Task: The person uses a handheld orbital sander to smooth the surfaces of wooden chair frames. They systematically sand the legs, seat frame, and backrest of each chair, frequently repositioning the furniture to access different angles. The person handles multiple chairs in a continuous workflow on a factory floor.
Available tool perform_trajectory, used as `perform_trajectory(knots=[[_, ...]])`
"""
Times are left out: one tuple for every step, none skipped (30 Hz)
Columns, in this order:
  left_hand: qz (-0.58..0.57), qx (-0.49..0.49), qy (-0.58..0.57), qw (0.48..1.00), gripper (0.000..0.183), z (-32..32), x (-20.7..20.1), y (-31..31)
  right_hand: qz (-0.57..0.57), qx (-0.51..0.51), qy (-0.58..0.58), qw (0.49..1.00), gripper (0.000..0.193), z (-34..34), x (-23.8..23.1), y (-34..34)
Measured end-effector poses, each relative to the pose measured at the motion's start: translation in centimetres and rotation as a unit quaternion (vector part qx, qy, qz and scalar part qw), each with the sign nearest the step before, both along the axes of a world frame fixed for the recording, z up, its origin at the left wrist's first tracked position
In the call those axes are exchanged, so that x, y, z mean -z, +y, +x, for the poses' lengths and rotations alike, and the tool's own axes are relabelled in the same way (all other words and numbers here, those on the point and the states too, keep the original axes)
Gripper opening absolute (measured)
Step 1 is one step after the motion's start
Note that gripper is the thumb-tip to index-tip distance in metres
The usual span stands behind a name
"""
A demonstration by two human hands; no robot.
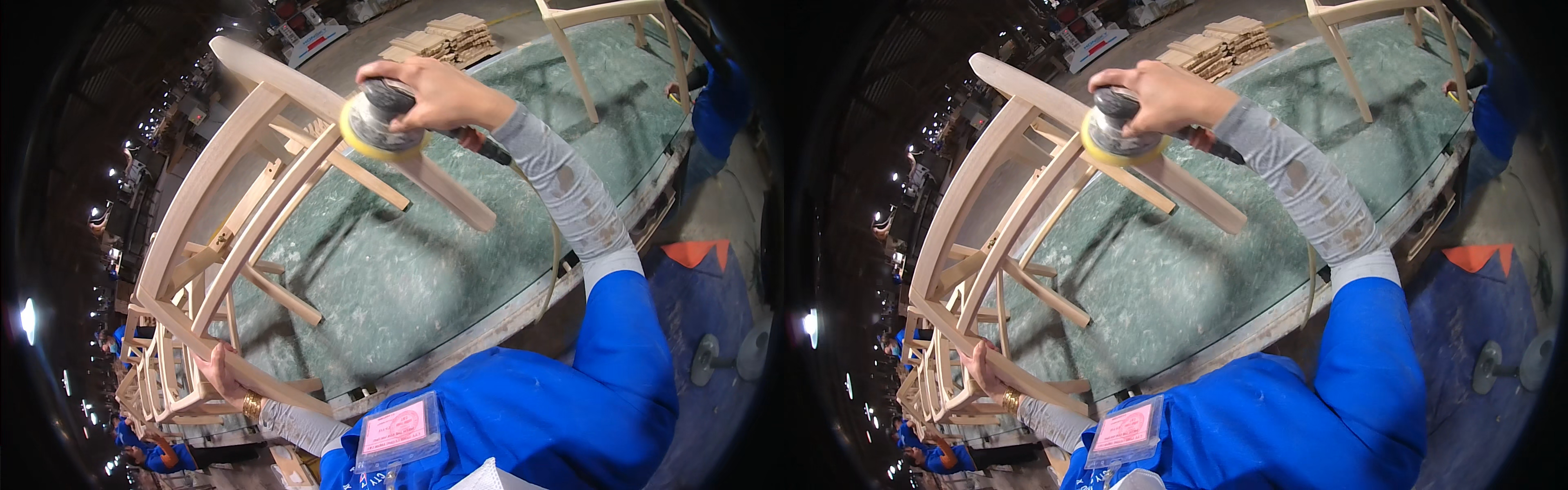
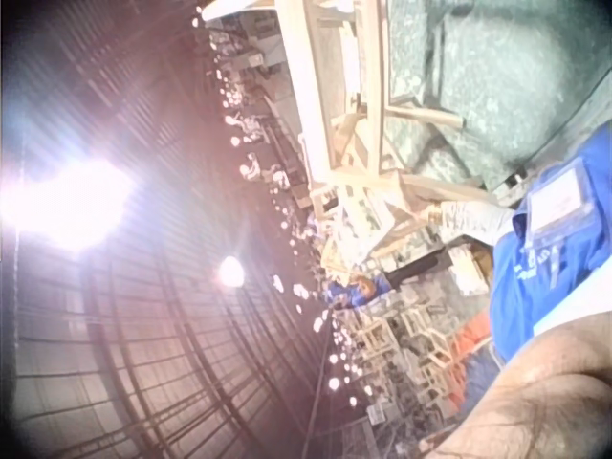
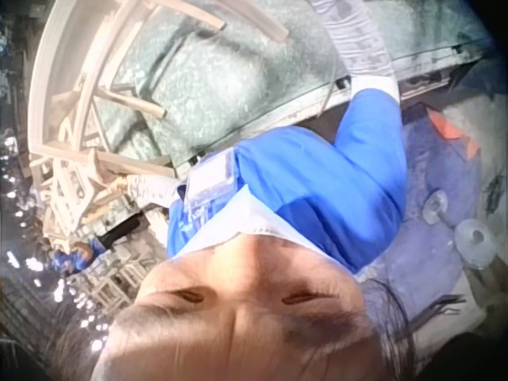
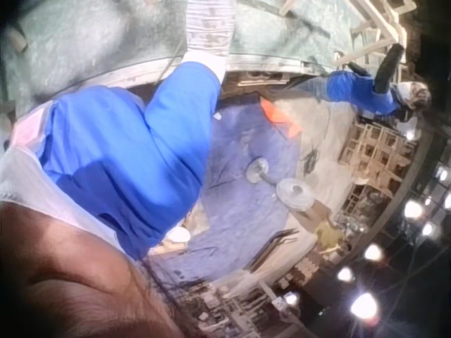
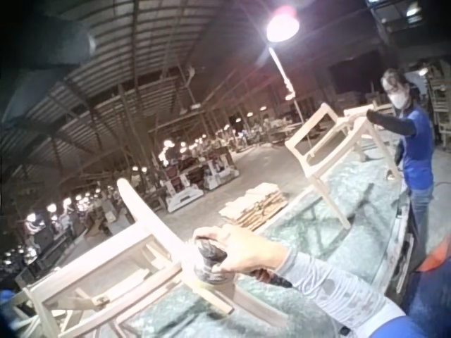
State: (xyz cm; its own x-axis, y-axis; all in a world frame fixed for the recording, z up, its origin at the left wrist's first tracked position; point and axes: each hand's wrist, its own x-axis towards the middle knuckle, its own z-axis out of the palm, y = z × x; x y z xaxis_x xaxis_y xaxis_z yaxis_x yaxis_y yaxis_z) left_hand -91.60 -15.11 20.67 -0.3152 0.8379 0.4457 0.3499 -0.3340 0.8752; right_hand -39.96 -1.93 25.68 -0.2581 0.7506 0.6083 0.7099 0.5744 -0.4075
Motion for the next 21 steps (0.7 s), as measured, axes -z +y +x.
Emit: perform_trajectory(knots=[[0.003, 0.004, 0.0, 1.0, 0.057, -0.1, 0.0, 0.1, 0.011, 0.014, 0.003, 1.0, 0.065, -0.6, -0.8, 0.6], [0.013, 0.003, -0.006, 1.0, 0.058, -0.2, 0.2, 0.0, 0.022, 0.026, 0.006, 0.999, 0.065, -1.4, -1.6, 1.0], [0.015, 0.01, 0.0, 1.0, 0.058, -0.4, 0.3, 0.1, 0.03, 0.073, 0.007, 0.997, 0.064, -2.3, -2.0, 1.3], [0.017, 0.014, 0.007, 1.0, 0.058, -0.7, 0.3, 0.3, 0.073, 0.077, 0.022, 0.994, 0.065, -2.5, -2.2, 2.0], [0.022, 0.005, 0.011, 1.0, 0.059, -1.0, 0.2, -0.4, 0.119, 0.068, 0.036, 0.99, 0.065, -3.1, -2.7, 3.1], [0.018, 0.002, -0.007, 1.0, 0.058, -0.9, 0.2, -0.2, 0.083, 0.084, 0.031, 0.993, 0.065, -3.1, -3.2, 3.5], [0.02, 0.02, -0.018, 0.999, 0.056, -0.8, 0.2, 0.1, 0.041, 0.024, 0.064, 0.997, 0.067, -2.4, -3.7, 3.5], [-0.003, 0.027, -0.033, 0.999, 0.066, -0.5, -0.1, 0.2, 0.065, 0.024, 0.064, 0.996, 0.069, -1.8, -3.2, 3.6], [0.008, 0.029, -0.038, 0.999, 0.065, -0.1, -0.3, 0.4, 0.093, 0.026, 0.044, 0.994, 0.07, -1.1, -2.5, 3.3], [-0.005, 0.017, -0.02, 1.0, 0.063, -0.7, -0.3, -0.2, 0.035, 0.0, 0.043, 0.998, 0.069, -1.2, -2.4, 2.0], [-0.006, 0.018, -0.026, 0.999, 0.062, -0.7, -0.3, -0.2, 0.029, -0.01, 0.034, 0.999, 0.067, -0.6, -2.3, 1.1], [0.01, 0.034, -0.04, 0.999, 0.061, -0.2, -0.4, -0.3, 0.033, -0.016, 0.037, 0.999, 0.066, -0.6, -2.2, 0.3], [0.017, 0.036, -0.049, 0.998, 0.061, -0.3, -0.2, -0.7, 0.017, -0.01, 0.034, 0.999, 0.066, -1.1, -2.6, -0.3], [0.025, 0.046, -0.057, 0.997, 0.06, -0.6, -0.1, -0.6, 0.039, 0.011, 0.03, 0.999, 0.065, -1.5, -2.6, -0.1], [0.033, 0.057, -0.065, 0.996, 0.06, -1.0, 0.1, -0.6, 0.052, 0.036, 0.03, 0.998, 0.064, -2.1, -2.9, 0.2], [0.034, 0.066, -0.075, 0.994, 0.06, -1.1, 0.3, -0.3, 0.063, 0.065, 0.029, 0.995, 0.063, -2.7, -3.3, 0.5], [0.034, 0.074, -0.079, 0.994, 0.059, -0.9, 0.1, -0.3, 0.073, 0.093, 0.035, 0.992, 0.062, -3.1, -3.5, 0.7], [0.034, 0.083, -0.083, 0.992, 0.059, -0.6, -0.1, -0.1, 0.077, 0.094, 0.056, 0.991, 0.062, -3.2, -3.7, 0.5], [0.045, 0.088, -0.088, 0.991, 0.061, -0.5, 0.0, 0.1, 0.058, 0.086, 0.053, 0.993, 0.062, -3.3, -3.7, 0.3], [0.056, 0.095, -0.092, 0.99, 0.062, -0.3, 0.1, 0.4, 0.039, 0.082, 0.049, 0.995, 0.063, -3.0, -3.7, -0.4], [0.06, 0.102, -0.106, 0.987, 0.06, -0.8, 0.4, 0.4, 0.02, 0.071, 0.048, 0.996, 0.064, -3.4, -3.7, -1.1]])
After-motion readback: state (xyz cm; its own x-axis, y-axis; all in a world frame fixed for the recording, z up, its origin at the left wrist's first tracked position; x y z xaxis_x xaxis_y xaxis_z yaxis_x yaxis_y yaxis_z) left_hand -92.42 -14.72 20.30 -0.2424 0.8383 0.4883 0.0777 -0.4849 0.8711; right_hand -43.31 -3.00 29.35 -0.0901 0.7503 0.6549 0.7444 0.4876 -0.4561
